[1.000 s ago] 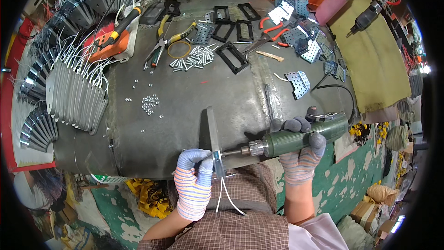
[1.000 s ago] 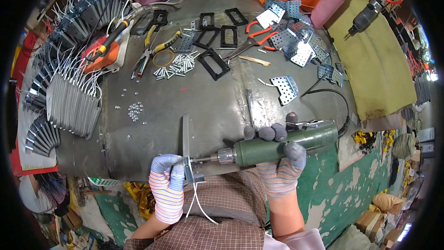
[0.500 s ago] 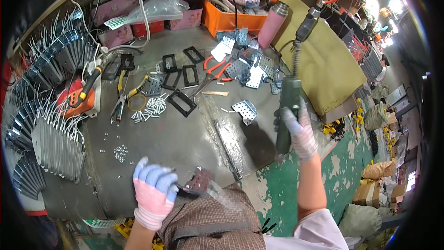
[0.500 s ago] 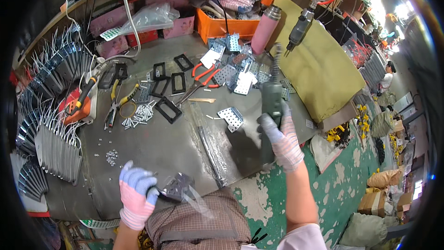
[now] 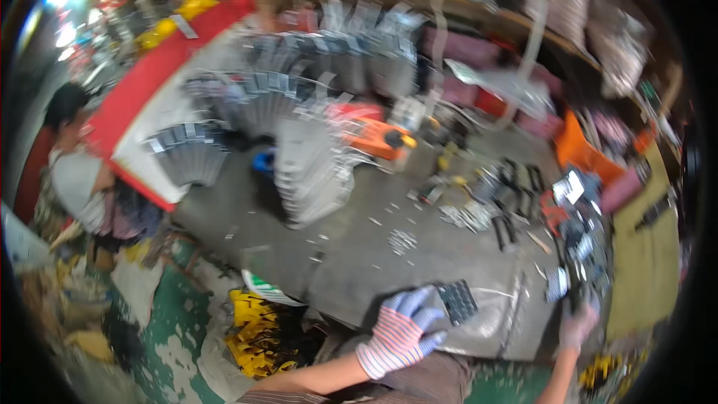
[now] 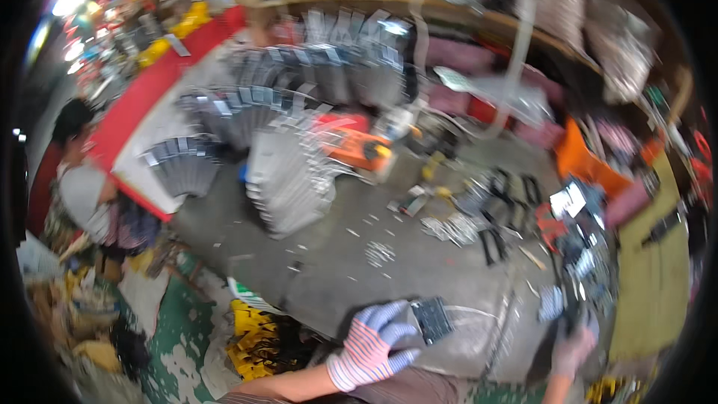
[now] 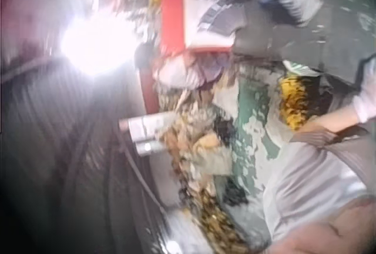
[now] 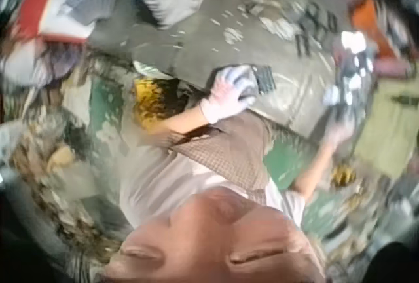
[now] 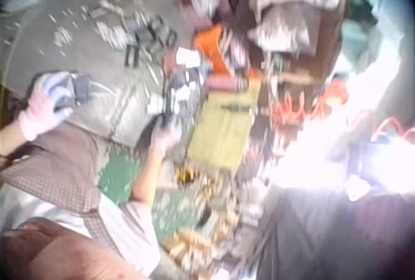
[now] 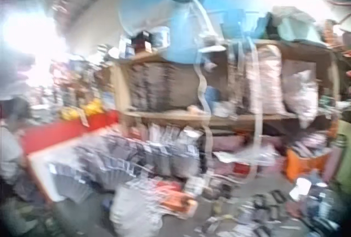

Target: The person assembles metal components by fitting perforated metal plates onto metal bases and securing them with screws using a power screwdriver.

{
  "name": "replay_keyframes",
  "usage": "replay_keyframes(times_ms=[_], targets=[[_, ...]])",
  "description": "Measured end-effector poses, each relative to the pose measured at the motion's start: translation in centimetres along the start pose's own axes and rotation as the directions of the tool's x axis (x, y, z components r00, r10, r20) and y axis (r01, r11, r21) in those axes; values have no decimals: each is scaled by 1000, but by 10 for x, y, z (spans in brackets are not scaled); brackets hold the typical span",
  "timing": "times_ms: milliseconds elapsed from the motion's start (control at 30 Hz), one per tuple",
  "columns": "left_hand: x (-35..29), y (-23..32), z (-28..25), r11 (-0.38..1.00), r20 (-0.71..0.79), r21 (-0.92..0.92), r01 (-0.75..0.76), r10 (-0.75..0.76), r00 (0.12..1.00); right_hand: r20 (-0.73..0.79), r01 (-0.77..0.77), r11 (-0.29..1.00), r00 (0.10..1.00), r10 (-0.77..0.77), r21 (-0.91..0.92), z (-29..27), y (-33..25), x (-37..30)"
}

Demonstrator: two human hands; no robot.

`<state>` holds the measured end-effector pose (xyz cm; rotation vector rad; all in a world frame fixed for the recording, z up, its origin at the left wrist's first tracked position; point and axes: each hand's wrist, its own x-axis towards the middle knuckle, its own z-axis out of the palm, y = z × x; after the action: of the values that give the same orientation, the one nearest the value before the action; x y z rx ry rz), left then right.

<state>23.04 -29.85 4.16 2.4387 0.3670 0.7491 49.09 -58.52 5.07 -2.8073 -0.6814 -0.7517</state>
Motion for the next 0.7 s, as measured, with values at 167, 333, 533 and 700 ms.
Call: replay_keyframes(times_ms=[167, 333, 533, 700], targets=[[-22, -39, -70, 959, -524, -240, 150, -258, 812, -225, 189, 946, 966, -130, 264, -15, -103, -53], [-13, -127, -174, 879, -825, -447, 168, -477, 303, -73, 326, 757, 935, -348, 567, -31, -177, -70], [-30, -254, -284, 937, -915, -283, 206, -328, 236, -120, 329, 785, 942, -314, 526, -32, -192, -66], [-27, -296, -321, 935, -892, -299, 191, -345, 291, -115, 357, 793, 931, -347, 493, -30, -200, -64]])
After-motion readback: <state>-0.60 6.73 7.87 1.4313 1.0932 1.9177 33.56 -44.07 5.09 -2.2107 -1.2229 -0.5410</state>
